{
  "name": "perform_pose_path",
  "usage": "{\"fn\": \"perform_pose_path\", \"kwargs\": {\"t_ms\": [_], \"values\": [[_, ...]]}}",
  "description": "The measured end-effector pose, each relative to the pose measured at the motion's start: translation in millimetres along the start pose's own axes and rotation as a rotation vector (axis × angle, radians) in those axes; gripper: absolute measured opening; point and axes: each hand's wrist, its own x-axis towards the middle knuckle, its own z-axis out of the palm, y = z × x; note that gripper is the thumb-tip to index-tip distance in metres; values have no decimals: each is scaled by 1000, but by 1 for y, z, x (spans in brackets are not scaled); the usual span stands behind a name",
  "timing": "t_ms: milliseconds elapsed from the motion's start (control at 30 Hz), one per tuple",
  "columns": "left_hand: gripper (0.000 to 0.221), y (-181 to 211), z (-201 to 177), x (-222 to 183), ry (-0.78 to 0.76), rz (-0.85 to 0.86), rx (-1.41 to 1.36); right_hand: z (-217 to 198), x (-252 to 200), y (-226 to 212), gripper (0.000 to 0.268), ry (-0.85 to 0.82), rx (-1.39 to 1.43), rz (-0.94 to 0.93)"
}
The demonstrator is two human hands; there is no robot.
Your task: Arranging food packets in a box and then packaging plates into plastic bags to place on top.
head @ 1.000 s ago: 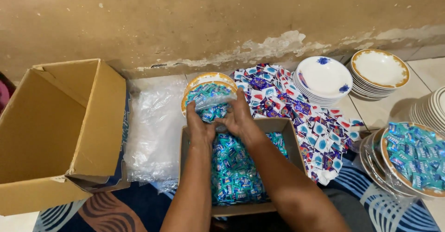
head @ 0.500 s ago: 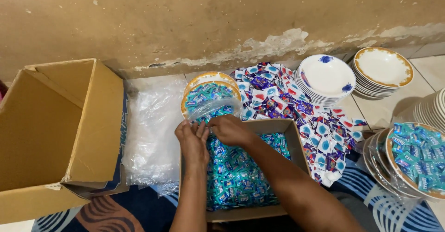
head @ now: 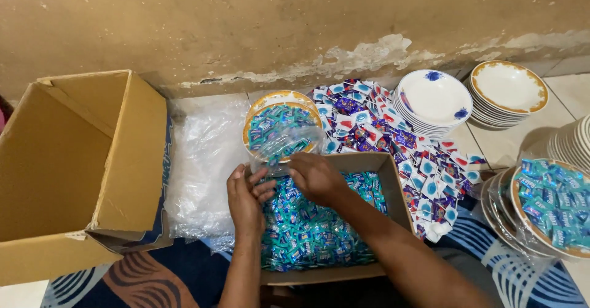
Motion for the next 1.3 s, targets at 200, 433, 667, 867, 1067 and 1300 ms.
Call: {"fn": "perform_pose_path", "kwargs": {"t_ms": [200, 433, 667, 867, 1067, 1300], "values": [[36, -76, -53, -14, -205, -61, 897, 3, -125, 54, 31, -76, 11, 421], [50, -179, -83, -18, -921, 99, 1635, 31, -190, 78, 41, -403, 21, 580], [26, -165, -79, -20, -681, 297, 1399, 35, -188, 64, 37, -439, -46, 542], [27, -124, -70, -23, -331, 127, 1094, 23, -184, 46, 44, -659, -204, 512], [23, -141, -87, -9, -344, 345, 1108, 20, -180, 38, 12, -773, -180, 463], [55, -144, -63, -41, -960, 40, 1702, 25, -188, 54, 15, -382, 263, 452]]}}
